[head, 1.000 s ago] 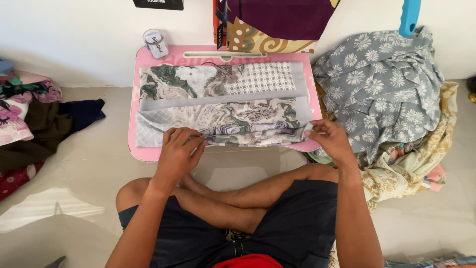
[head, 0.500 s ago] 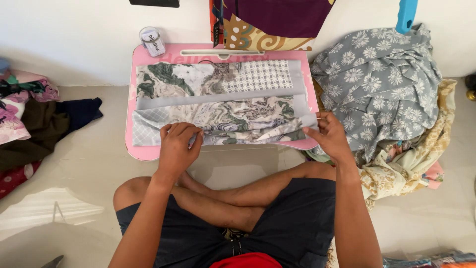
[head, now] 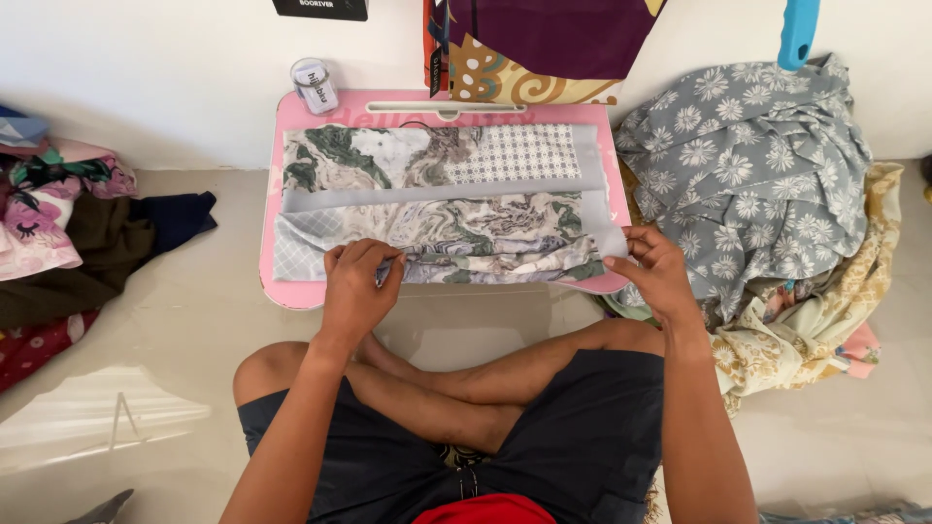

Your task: A person folds a piece of patterned fabric on a small table and then uses a lint roller to remove debris from it.

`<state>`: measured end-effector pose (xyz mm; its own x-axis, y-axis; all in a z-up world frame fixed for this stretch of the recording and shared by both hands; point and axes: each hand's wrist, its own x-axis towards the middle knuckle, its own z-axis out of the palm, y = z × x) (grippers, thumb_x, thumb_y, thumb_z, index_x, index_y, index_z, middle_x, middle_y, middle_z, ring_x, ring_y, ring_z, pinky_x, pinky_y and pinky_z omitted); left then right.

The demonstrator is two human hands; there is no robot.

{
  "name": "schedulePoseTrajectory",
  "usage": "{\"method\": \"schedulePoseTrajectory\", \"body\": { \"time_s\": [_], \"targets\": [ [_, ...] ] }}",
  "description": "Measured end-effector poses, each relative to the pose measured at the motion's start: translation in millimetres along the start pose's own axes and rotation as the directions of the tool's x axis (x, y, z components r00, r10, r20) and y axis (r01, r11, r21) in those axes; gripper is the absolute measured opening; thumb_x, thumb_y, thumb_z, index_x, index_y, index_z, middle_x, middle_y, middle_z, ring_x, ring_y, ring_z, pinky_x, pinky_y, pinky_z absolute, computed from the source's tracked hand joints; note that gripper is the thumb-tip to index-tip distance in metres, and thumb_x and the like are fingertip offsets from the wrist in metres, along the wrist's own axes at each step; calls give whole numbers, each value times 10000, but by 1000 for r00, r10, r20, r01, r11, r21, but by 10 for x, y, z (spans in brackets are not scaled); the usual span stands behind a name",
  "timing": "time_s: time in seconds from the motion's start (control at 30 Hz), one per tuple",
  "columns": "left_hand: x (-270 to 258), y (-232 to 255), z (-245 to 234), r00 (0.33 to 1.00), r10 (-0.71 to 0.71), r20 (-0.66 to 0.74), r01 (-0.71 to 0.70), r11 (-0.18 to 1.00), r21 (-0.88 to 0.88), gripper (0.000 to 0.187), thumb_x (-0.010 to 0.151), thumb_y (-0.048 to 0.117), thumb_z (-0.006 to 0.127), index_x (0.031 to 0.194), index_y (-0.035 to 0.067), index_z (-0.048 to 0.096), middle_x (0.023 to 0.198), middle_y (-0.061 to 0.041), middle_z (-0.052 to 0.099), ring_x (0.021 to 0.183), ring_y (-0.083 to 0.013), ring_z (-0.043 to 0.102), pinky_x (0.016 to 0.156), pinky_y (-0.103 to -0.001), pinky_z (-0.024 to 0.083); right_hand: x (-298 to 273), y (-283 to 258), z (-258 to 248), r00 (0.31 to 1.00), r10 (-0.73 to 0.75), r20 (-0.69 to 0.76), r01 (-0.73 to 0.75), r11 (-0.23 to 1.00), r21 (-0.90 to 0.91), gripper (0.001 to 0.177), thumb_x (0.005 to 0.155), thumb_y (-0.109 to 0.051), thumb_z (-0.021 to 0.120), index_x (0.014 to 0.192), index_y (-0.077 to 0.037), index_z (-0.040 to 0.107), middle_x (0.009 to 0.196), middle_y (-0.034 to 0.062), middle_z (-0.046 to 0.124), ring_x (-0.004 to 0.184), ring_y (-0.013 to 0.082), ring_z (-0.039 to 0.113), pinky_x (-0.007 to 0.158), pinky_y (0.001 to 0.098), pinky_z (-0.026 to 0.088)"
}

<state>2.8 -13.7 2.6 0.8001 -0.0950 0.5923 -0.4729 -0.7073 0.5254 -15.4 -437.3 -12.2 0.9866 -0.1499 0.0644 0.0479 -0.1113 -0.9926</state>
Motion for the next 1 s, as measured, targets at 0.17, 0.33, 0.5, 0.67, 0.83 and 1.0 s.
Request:
{"method": "schedulePoseTrajectory", "body": {
  "time_s": [0.17, 0.33, 0.5, 0.67, 0.83, 1.0],
  "targets": [
    [42, -72, 54, 1000, -13, -9, 14, 997, 74, 31, 922, 181, 744, 899, 191, 725, 820, 52, 689, 805, -181, 700, 929, -372, 433, 22, -35, -68, 999, -36, -1, 35, 982, 187, 456, 768, 71, 805, 1189, -15, 651, 931, 91, 702, 860, 141, 682, 807, 283, 564],
    [155, -56, 31, 1000, 0, 4, 0, 995, 102, 30, 919, 167, 739, 897, 176, 720, 794, 35, 679, 767, -185, 700, 882, -358, 466, 39, 73, -174, 1000, -22, -7, 22, 994, 105, 331, 784, 68, 785, 1086, -1, 670, 850, 67, 667, 777, 116, 646, 736, 247, 532],
    [170, -43, 26, 988, 151, -39, -145, 981, 131, 63, 887, 152, 744, 904, 167, 684, 924, 33, 633, 878, -186, 666, 891, -366, 461, -6, 37, -229, 1000, 24, 0, -23, 995, 96, 176, 849, 24, 757, 981, -40, 659, 769, 3, 593, 709, 66, 574, 697, 219, 469],
    [43, -157, -208, 971, 228, -66, -220, 968, 120, 143, 883, 210, 783, 977, 168, 684, 1006, 2, 644, 957, -206, 664, 960, -389, 432, -190, -39, -265, 996, 86, 34, -88, 994, 62, 396, 884, 0, 738, 1253, -27, 597, 769, 8, 616, 701, 49, 602, 721, 214, 497],
    [-68, -488, -476, 957, 290, -19, -276, 928, 252, 141, 877, 245, 799, 901, 165, 686, 997, -3, 678, 1005, -218, 667, 977, -408, 432, -312, 71, -276, 985, 105, 135, -104, 994, -16, 745, 804, 81, 754, 1486, -50, 485, 790, 57, 665, 718, 74, 652, 748, 242, 559],
    [-71, -615, -570, 898, 434, 76, -440, 873, 209, 140, 861, 216, 774, 916, 120, 689, 1113, -65, 684, 1097, -281, 643, 968, -443, 459, -273, 70, -186, 997, 5, -76, 0, 997, 72, 455, 917, 37, 694, 1360, -41, 624, 860, 8, 670, 787, 47, 682, 800, 203, 580]
  ]
}}
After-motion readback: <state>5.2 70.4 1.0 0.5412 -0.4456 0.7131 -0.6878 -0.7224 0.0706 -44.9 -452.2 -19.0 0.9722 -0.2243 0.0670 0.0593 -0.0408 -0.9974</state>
